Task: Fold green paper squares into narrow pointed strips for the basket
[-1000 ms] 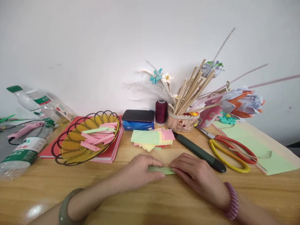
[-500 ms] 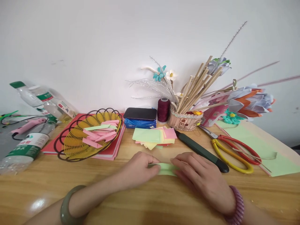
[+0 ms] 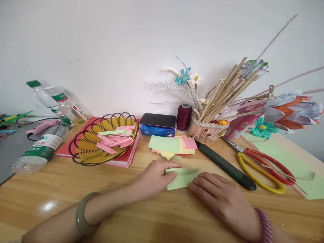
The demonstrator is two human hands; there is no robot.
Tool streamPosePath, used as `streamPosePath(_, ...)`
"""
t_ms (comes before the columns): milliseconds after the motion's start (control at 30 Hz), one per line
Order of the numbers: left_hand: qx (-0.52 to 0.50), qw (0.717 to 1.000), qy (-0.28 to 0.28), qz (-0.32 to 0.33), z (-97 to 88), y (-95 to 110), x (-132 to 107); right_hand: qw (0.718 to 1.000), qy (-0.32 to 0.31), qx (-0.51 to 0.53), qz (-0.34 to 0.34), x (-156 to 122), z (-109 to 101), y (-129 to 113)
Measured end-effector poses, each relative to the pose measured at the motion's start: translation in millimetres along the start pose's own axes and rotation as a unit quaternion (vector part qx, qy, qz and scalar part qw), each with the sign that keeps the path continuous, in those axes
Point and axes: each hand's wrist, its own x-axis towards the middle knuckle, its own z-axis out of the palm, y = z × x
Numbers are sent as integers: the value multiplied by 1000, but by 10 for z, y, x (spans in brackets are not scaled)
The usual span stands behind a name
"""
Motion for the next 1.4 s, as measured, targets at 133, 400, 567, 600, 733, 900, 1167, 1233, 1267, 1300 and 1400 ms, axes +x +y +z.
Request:
streamPosePath(133,31,999,15,4,-33,14,-11,999,-4,13,45,-25,64,21)
streamPosePath(400,-21,1000,-16,14,-12,-22,3,1000,6,-3,17,-30,2,53)
streamPosePath(567,32,999,-30,14,-2,-33,2,999,20,0,43,-88,41,83)
streamPosePath(600,53,998,-24,19,-5,-26,0,999,19,0,47,-99,55,89)
streamPosePath(733,163,975,70,133,-24,45,-46,998,13,0,55,-104,73,99)
streamPosePath(900,329,872,56,359,-50,25,-144,997,23,-41,58,-55,53,149)
streamPosePath(1167,424,818,36,387,-36,-198,-187,998,19,-48,27,38,47,110)
streamPosePath(1233,432,812,29,392,-35,-188,-205,1000,5,-1,15,75,45,30)
streamPosePath(1267,437,808,27,395,-35,-179,-218,1000,3,19,13,90,46,-8)
streamPosePath(1300,441,806,26,395,-35,-172,-231,999,1,35,13,101,49,-41)
streamPosePath(1400,452,799,36,395,-29,-163,-272,997,-9,73,32,106,62,-96)
